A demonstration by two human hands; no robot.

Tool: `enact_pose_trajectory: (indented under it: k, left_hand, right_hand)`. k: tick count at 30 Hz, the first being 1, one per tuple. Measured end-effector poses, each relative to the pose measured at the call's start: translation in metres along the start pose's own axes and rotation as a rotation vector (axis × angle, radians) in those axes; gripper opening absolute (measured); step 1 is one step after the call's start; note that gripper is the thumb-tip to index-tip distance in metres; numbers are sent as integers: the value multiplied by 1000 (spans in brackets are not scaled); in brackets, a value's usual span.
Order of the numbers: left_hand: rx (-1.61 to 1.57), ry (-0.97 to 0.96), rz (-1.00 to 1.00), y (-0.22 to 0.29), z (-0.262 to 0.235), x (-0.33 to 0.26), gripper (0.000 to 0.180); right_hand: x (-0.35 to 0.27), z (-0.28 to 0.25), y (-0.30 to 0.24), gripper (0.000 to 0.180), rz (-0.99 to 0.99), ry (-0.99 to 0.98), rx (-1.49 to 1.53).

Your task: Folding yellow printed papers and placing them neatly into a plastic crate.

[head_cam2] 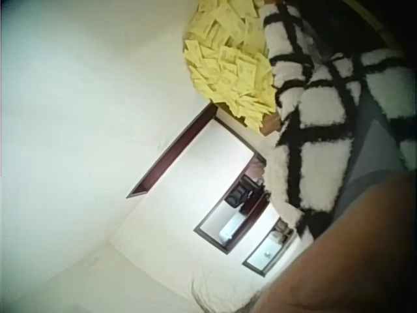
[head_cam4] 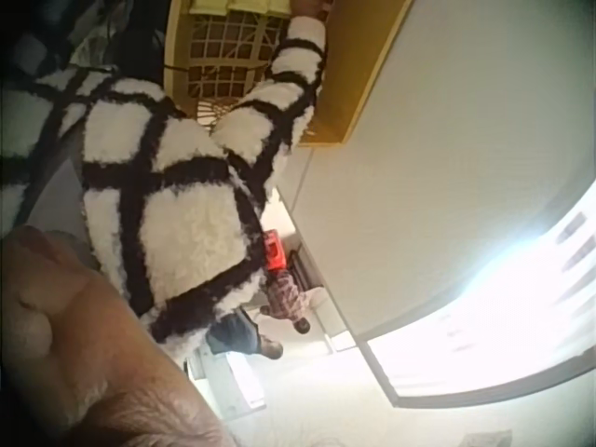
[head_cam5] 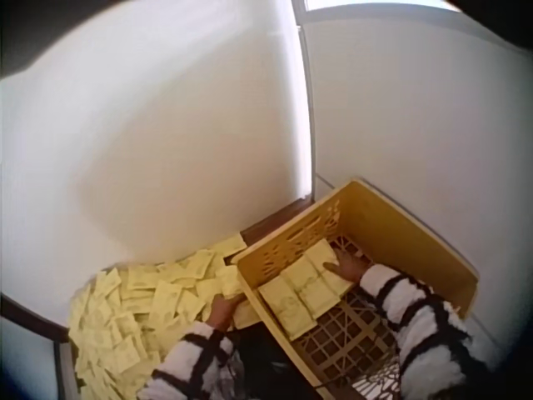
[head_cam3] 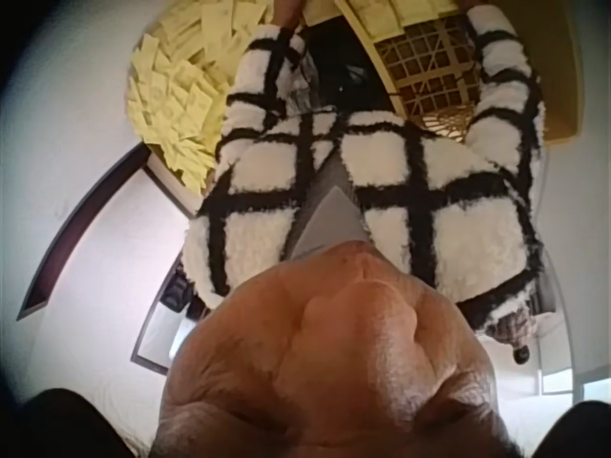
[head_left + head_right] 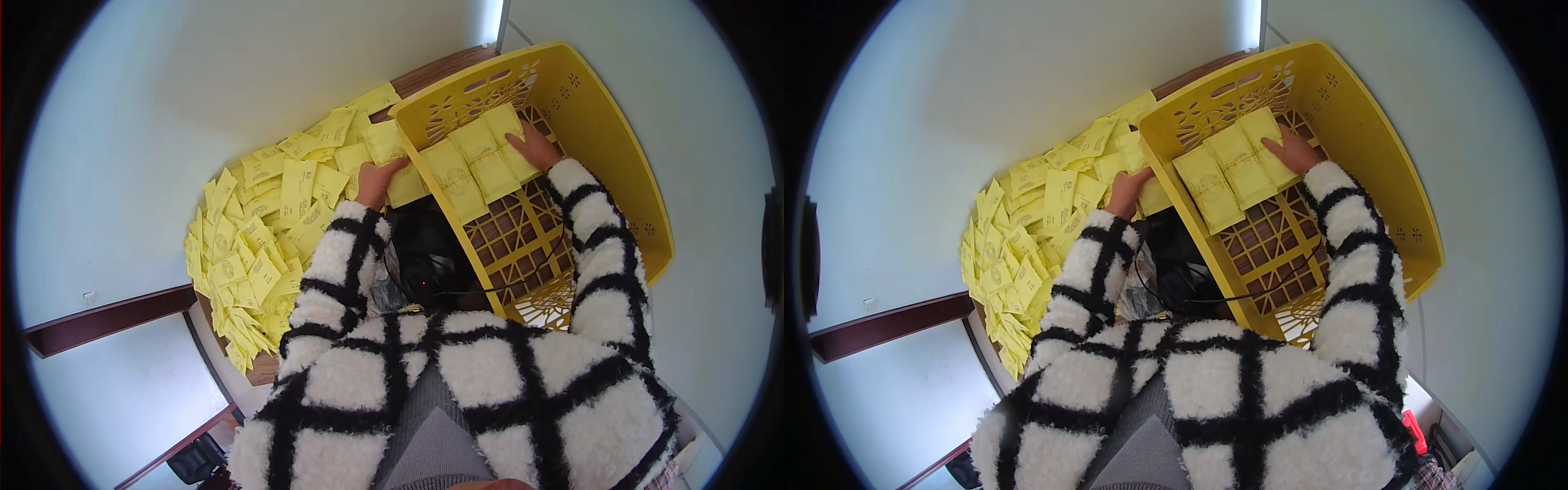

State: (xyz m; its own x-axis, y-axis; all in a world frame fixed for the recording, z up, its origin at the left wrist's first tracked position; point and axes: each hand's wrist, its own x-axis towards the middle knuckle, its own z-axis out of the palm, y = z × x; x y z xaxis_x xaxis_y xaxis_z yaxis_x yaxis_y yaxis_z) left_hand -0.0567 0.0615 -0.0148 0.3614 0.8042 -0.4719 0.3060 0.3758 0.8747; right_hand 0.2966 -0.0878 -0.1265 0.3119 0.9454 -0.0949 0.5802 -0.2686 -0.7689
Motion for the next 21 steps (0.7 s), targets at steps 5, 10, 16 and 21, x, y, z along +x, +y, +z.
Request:
enact_pose_trajectory:
  k: [5, 10, 16, 21]
  left_hand:
    - [-304, -108, -158, -11, -33, -2, 42]
    - [-464, -114, -90, -5, -83, -32, 39]
    - [-596, -133, 62, 56, -103, -98, 38]
    - [-445, -323, 297, 108, -59, -166, 43]
  right_hand:
    - [-12, -3, -29, 62, -73, 19, -134]
    - [-37, -32, -105, 31, -241, 476, -67]
    - [-64, -42, -241, 19, -509, 426, 303]
    - [-93, -11, -333, 57, -443, -5, 667]
